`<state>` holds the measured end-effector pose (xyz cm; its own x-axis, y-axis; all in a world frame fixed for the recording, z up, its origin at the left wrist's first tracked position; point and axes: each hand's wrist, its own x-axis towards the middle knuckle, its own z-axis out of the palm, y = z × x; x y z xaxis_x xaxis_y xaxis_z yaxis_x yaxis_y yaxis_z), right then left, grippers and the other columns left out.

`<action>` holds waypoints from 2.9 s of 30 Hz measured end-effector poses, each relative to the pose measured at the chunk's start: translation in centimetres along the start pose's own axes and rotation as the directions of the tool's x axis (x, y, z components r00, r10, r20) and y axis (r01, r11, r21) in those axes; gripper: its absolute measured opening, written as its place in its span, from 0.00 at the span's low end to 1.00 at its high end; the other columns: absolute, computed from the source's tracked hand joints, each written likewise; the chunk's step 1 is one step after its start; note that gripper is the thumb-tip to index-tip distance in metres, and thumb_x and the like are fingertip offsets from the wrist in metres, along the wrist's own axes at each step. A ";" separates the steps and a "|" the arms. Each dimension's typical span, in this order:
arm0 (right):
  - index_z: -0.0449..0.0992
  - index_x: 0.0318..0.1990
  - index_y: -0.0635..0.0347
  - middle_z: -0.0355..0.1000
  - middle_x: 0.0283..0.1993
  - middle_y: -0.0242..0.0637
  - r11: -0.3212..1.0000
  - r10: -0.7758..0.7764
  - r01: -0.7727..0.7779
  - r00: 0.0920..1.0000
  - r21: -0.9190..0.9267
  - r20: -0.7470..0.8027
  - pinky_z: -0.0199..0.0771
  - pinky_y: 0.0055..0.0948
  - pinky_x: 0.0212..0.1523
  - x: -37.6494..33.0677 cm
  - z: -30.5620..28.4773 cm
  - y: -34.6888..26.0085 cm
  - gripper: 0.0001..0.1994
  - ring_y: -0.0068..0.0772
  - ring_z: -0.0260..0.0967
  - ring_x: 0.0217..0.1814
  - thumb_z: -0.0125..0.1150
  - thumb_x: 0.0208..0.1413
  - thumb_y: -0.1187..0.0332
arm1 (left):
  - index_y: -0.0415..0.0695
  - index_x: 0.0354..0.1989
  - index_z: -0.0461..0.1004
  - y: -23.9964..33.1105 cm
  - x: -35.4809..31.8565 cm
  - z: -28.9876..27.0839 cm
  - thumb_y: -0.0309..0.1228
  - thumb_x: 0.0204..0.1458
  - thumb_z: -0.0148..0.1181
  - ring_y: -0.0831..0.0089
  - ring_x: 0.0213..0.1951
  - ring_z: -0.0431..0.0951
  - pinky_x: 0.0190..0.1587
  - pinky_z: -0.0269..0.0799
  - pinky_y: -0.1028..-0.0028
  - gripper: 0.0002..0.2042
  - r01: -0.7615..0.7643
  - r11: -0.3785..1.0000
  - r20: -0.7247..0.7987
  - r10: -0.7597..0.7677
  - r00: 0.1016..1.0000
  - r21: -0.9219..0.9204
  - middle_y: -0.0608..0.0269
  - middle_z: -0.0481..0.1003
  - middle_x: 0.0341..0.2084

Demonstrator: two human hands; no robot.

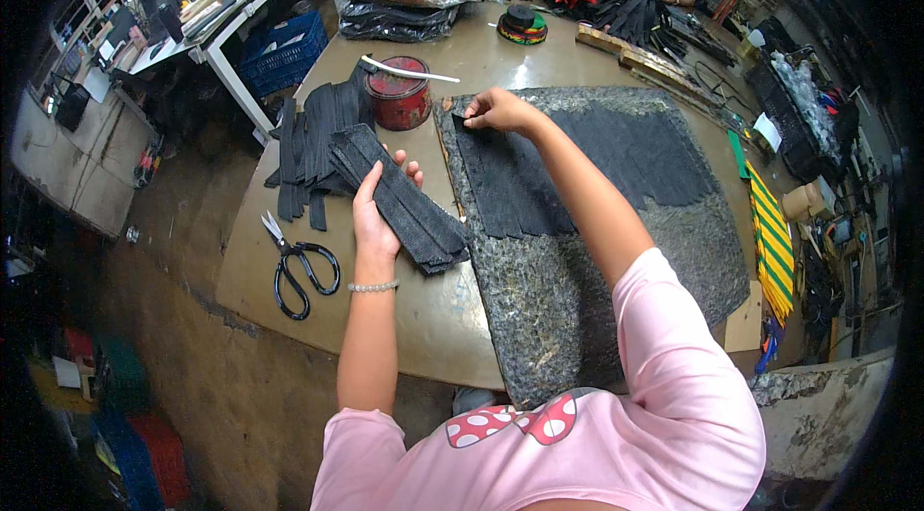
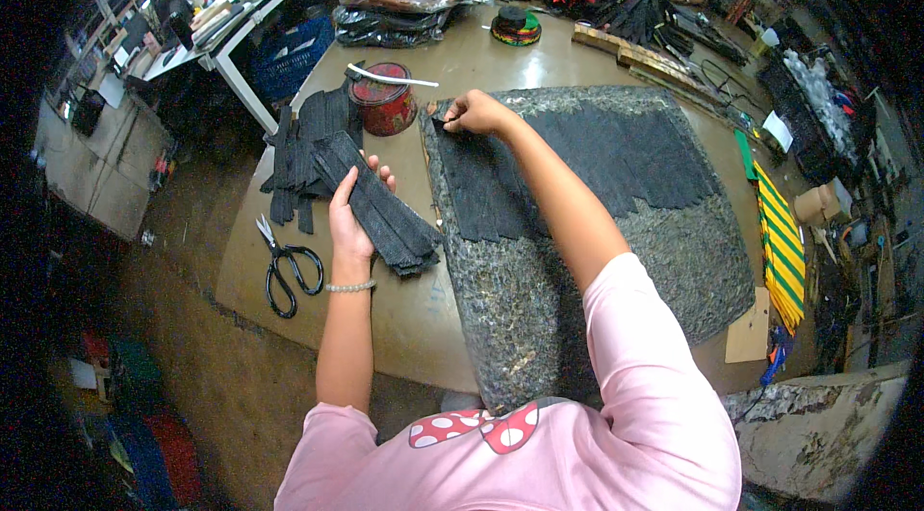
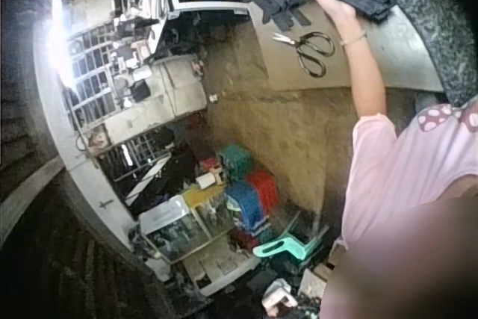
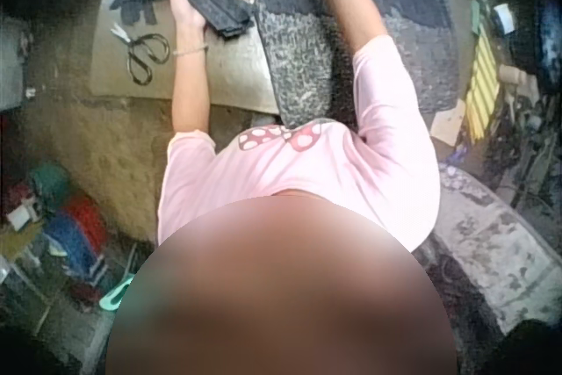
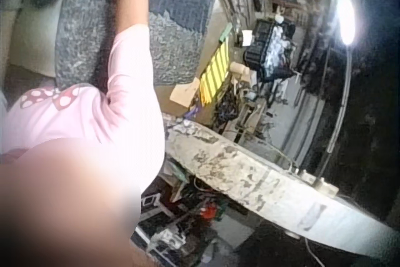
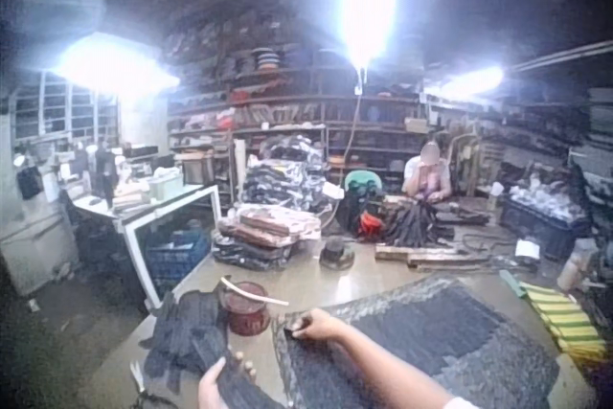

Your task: The person arranges black fabric strips on a textured mat, applies adhesive with a brush, and stacks the pieces. They handle the strips one at a time, aligning them in rows and occasionally adjusting their positions.

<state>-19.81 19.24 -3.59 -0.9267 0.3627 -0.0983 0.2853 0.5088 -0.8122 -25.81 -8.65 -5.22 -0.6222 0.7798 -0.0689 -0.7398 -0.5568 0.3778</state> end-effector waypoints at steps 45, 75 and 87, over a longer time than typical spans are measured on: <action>0.77 0.43 0.65 0.75 0.42 0.48 0.945 -0.199 0.120 0.949 -0.304 -0.245 0.74 0.36 0.43 -5.1 -3.1 -0.4 0.14 0.43 0.75 0.40 0.60 0.53 0.64 | 0.32 0.48 0.68 -2.3 -3.6 4.6 0.35 0.60 0.45 0.60 0.37 0.79 0.43 0.76 0.64 0.17 0.254 0.947 0.134 -0.282 0.950 0.195 0.48 0.76 0.35; 0.80 0.29 0.61 0.76 0.35 0.49 0.914 -0.066 -0.029 0.974 -0.404 -0.218 0.73 0.39 0.44 -2.0 -0.3 2.4 0.10 0.49 0.74 0.40 0.68 0.40 0.66 | 0.36 0.48 0.69 -2.1 -2.7 4.0 0.45 0.57 0.45 0.62 0.36 0.78 0.39 0.76 0.64 0.23 0.291 0.920 0.048 -0.313 0.948 0.263 0.50 0.76 0.33; 0.78 0.34 0.63 0.76 0.36 0.48 0.916 -0.176 0.130 0.980 -0.380 -0.090 0.71 0.38 0.43 -5.2 -2.2 -1.8 0.13 0.45 0.74 0.40 0.64 0.45 0.62 | 0.35 0.47 0.69 -1.9 -2.3 3.3 0.45 0.57 0.45 0.61 0.37 0.78 0.40 0.76 0.65 0.23 0.256 0.934 0.134 -0.295 0.946 0.249 0.49 0.76 0.34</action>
<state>-14.96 18.14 -0.37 -0.9367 0.3360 0.0984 0.2339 0.8096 -0.5383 -22.11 -8.47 -2.69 -0.3355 0.9406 -0.0527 -0.7868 -0.2490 0.5647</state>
